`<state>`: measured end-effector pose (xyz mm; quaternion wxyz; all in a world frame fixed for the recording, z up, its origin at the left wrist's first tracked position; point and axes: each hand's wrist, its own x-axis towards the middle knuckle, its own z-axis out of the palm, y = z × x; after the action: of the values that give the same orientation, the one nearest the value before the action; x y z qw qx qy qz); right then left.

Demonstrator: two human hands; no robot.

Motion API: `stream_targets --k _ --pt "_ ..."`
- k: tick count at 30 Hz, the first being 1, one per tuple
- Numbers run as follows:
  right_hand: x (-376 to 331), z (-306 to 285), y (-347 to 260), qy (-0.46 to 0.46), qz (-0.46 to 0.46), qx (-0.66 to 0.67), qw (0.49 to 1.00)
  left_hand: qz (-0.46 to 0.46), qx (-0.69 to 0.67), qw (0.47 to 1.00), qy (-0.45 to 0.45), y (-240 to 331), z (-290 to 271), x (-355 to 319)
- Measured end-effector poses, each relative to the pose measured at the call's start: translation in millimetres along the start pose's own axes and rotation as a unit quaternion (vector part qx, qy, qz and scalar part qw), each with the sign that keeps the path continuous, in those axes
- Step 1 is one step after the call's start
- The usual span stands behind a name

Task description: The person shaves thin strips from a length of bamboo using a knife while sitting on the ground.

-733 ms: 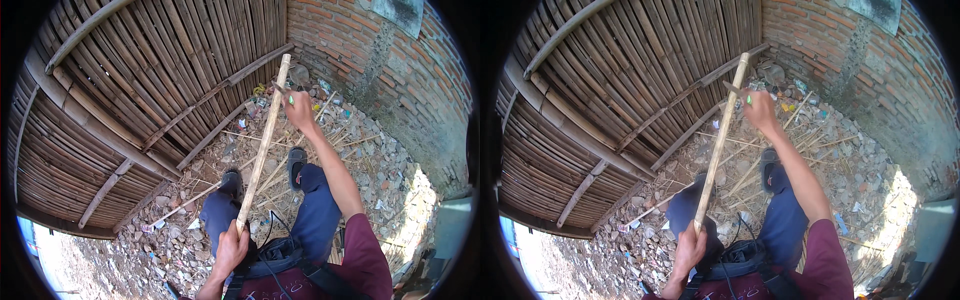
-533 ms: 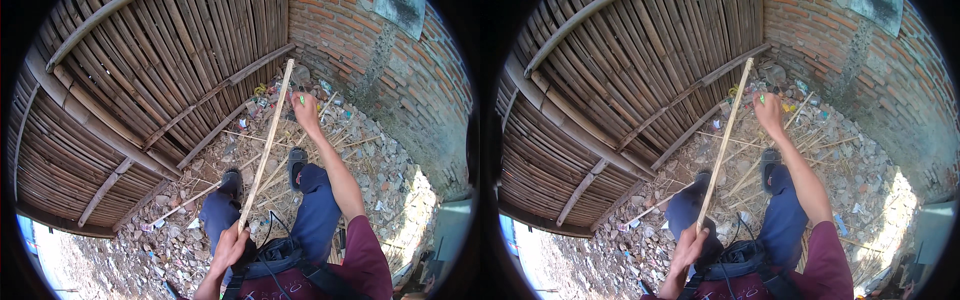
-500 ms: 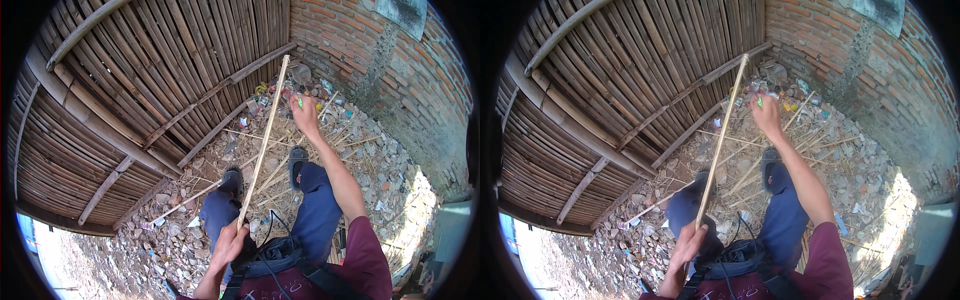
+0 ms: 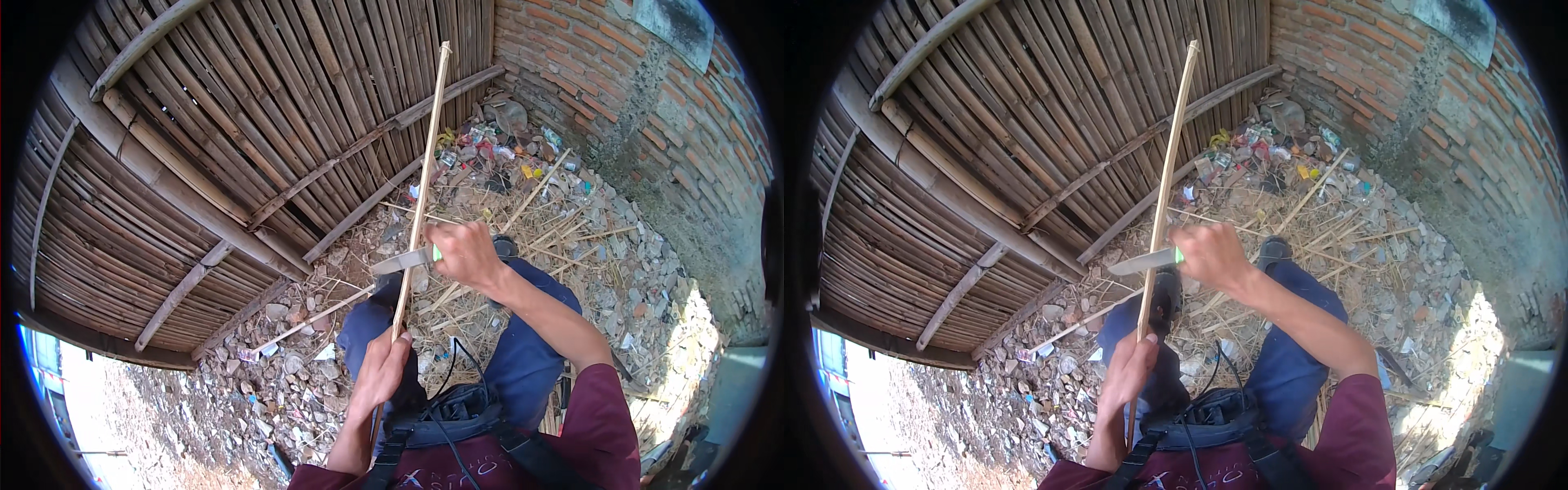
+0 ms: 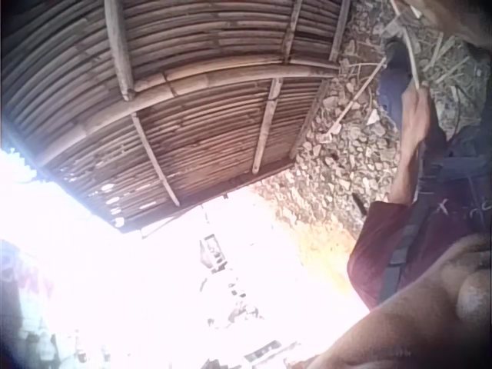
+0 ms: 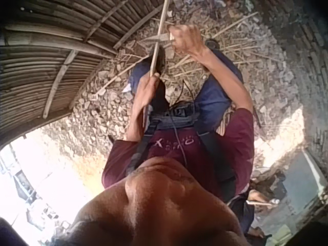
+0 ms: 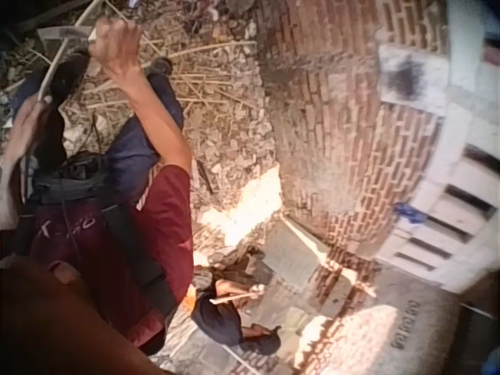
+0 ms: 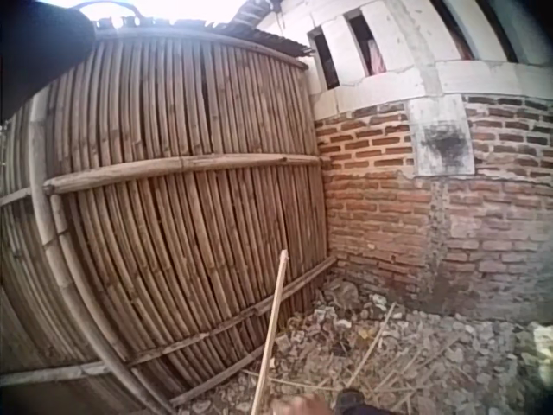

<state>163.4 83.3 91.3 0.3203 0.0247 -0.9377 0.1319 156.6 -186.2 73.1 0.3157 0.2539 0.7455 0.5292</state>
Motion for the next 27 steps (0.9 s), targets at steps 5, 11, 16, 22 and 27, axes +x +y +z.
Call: stream_targets --k 5,11,16,22,27 --pt "11 -11 25 0.037 0.032 -0.016 0.999 0.023 0.025 0.999 0.007 0 5 -11" --pt "6 -4 15 0.006 -0.038 -0.016 0.999 0.004 0.004 1.0 -0.011 -7 3 -10" --pt "5 8 17 0.035 -0.009 -0.009 0.999 0.031 -0.016 0.999 -0.011 -15 2 -8" --pt "3 7 -2 0.047 -0.017 0.022 0.999 0.029 -0.008 1.0 0.001 -7 2 -12" --pt "15 7 19 0.05 0.06 -0.001 0.997 0.017 0.008 0.999 0.028 -7 2 -18"
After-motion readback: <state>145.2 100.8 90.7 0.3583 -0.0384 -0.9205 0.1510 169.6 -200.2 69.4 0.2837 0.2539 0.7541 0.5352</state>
